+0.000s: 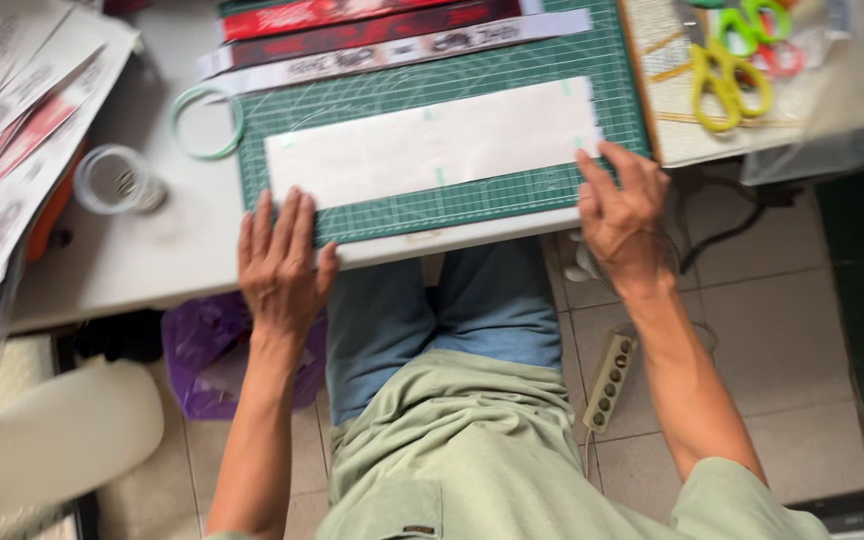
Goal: The person aligns printed sticker strips on a green cutting mat, applies light blue tape to secure them, and uses scissors to trim the tape. The person handles multiple sticker strips and arranges them in parallel rows.
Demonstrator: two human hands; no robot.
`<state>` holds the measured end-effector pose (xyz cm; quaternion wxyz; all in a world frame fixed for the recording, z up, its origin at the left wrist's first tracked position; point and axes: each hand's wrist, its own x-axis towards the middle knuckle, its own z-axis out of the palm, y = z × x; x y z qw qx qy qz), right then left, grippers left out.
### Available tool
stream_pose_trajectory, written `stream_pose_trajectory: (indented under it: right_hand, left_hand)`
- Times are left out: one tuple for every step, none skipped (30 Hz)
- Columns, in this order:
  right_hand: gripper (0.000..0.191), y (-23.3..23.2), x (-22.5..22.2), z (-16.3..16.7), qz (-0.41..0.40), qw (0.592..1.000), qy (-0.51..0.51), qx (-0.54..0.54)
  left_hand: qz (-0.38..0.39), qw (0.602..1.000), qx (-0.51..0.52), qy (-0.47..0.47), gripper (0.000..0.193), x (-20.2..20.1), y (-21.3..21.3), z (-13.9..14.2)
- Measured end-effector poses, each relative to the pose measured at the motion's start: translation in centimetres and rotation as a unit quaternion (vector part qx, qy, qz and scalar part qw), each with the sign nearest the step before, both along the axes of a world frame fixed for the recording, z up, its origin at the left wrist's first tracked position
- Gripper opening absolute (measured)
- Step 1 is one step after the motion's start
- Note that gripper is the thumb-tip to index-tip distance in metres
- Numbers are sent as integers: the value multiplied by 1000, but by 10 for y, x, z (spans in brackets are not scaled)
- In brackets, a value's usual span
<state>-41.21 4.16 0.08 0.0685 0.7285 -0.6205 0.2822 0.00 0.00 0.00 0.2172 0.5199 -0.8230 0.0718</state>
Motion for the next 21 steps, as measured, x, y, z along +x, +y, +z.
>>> stream_pose_trajectory:
  right_hand:
    - [36, -1, 2, 0, -2, 1000, 5, 1]
    - [36, -2, 4, -3, -5, 1000, 10, 0]
    - [36, -1, 7, -8, 0, 1000, 10, 2]
    - [36, 1, 9, -19, 4, 1000, 11, 2]
    - [36, 5, 11, -28, 8, 1000, 13, 4]
    - [36, 8, 16, -32, 4, 1000, 18, 3]
    - [37, 11, 22, -37, 1, 1000, 23, 2]
    - [38, 14, 30, -37, -4, 1000, 27, 3]
    - [40, 18, 36, -36, 5, 1000, 14, 7]
    - [44, 20, 41, -35, 11, 1000, 1, 9]
    - [48, 21, 44, -33, 15, 1000, -11, 9]
    - [49, 22, 48, -29, 18, 1000, -19, -5]
    - [51, 24, 48, -21, 19, 999, -27, -17]
    - [52, 26, 49, 1, 17, 999, -35, -27]
    - [50, 24, 49, 26, 7, 999, -49, -19]
    - [48, 26, 47, 48, -4, 998, -62, -5]
    - [45, 31, 45, 73, -17, 997, -71, 11]
    - [49, 27, 47, 92, 6, 999, -28, 46]
    - [53, 16, 51, 97, 31, 997, 14, 71]
    - [57, 8, 52, 94, 57, 992, 54, 100]
    - [65, 3, 51, 84, 81, 989, 77, 96]
  left_hand:
    - [1, 1000, 0, 1, 55, 0, -1, 2]
    - [1, 1000, 0, 2, 56, 1, -1, 2]
    - [3, 1000, -12, -1, 55, 2, -2, 0]
    - [4, 1000, -25, -3, 55, 0, -3, -10]
    - [5, 999, -36, -4, 54, 0, -1, -18]
    - [8, 999, -36, -5, 55, 1, 1, -21]
    - [11, 999, -35, -5, 55, 3, 4, -23]
    - [13, 999, -33, -6, 56, 6, 9, -22]
    - [11, 999, -31, 3, 58, 12, 15, -21]
    - [8, 999, -33, 13, 60, 17, 18, -22]
    - [2, 999, -35, 24, 62, 17, 20, -22]
    - [-22, 987, -12, 156, 64, 23, 24, -20]
    - [-49, 957, 15, 284, 65, 28, 32, -12]
    - [-76, 909, 45, 407, 67, 32, 35, 8]
    - [-96, 881, 54, 461, 68, 39, 33, 33]
    - [-113, 847, 68, 515, 71, 47, 33, 55]
    - [-128, 808, 84, 569, 73, 49, 36, 77]
    - [-122, 871, 105, 464, 75, 50, 32, 94]
    - [-117, 923, 112, 350, 77, 55, 23, 103]
    - [-107, 960, 118, 229, 79, 55, 17, 102]
    - [-118, 975, 98, 163, 84, 47, 10, 91]
